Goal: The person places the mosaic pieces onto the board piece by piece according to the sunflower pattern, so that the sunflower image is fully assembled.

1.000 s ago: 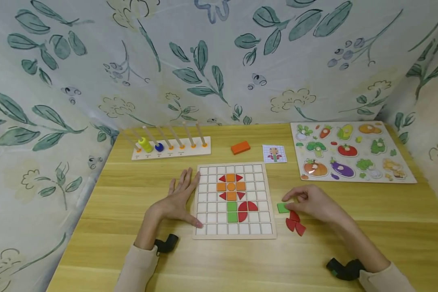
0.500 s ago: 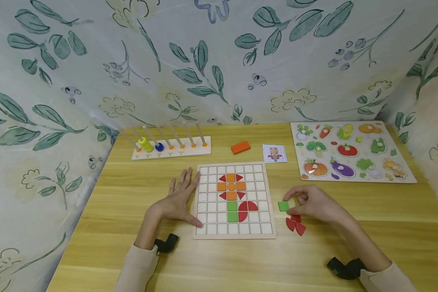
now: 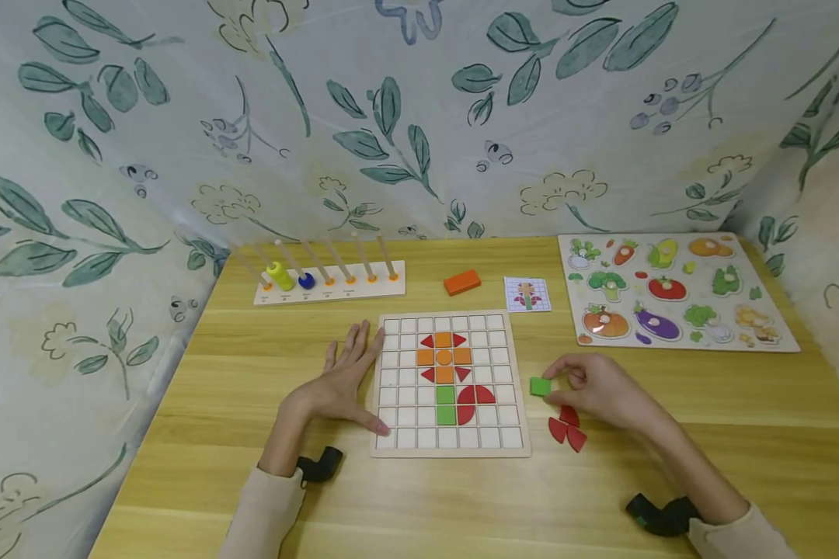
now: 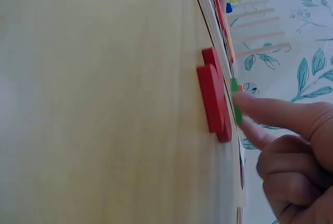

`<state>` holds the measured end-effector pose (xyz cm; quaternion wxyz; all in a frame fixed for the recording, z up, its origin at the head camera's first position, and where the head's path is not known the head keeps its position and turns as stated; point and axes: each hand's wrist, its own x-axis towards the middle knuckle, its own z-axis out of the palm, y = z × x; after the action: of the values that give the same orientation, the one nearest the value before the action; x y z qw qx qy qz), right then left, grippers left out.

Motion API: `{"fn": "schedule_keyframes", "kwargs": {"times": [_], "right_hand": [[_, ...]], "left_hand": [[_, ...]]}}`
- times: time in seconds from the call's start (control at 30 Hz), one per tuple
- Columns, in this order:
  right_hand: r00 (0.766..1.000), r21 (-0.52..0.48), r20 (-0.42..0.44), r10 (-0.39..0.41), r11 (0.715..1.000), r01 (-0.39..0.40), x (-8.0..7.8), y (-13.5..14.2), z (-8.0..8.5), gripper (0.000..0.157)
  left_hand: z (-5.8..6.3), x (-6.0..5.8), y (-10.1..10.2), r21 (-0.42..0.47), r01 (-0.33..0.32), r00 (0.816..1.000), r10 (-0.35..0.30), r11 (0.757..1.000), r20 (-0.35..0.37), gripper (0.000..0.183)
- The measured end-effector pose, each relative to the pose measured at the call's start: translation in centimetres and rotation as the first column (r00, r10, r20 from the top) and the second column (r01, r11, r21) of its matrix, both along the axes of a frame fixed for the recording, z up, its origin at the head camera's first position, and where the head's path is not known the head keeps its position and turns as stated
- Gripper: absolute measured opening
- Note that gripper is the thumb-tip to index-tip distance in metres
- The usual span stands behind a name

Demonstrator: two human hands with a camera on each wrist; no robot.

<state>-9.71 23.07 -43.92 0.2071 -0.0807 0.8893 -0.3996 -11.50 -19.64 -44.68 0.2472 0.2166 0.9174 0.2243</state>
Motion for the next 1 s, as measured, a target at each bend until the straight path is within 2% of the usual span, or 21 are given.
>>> {"fn": "schedule_keyframes", "kwargs": {"times": [0.13, 0.3, 0.57, 0.73, 1.0], "right_hand": [[1.000, -0.043, -0.030, 0.003, 0.999, -0.004, 0.6, -1.4, 0.6, 0.026], [0.998, -0.110, -0.027, 0.049, 0.993, -0.052, 1.6, -4.9, 1.0, 0.024], [0.985, -0.126, -0.050, 0.163, 0.978, -0.168, 3.4, -10.5, 0.1, 0.021], [0.983, -0.130, -0.070, 0.170, 0.975, -0.178, 3.9, -11.7, -0.5, 0.021], [0.985, -0.128, -0.060, 0.164, 0.977, -0.170, 3.9, -11.9, -0.9, 0.022]], "left_hand": [[0.0, 0.0, 0.0, -0.004, -0.001, 1.000, 0.001, 1.000, -0.002, 0.153], [-0.1, 0.0, 0.0, -0.002, -0.005, 1.000, 0.005, 1.000, -0.008, 0.153], [-0.3, 0.0, 0.0, -0.007, -0.001, 1.000, 0.001, 1.000, -0.008, 0.153], [-0.3, 0.0, 0.1, -0.003, -0.003, 1.000, 0.003, 1.000, -0.011, 0.153], [-0.3, 0.0, 0.1, -0.005, -0.003, 1.000, 0.003, 1.000, -0.014, 0.154]]}}
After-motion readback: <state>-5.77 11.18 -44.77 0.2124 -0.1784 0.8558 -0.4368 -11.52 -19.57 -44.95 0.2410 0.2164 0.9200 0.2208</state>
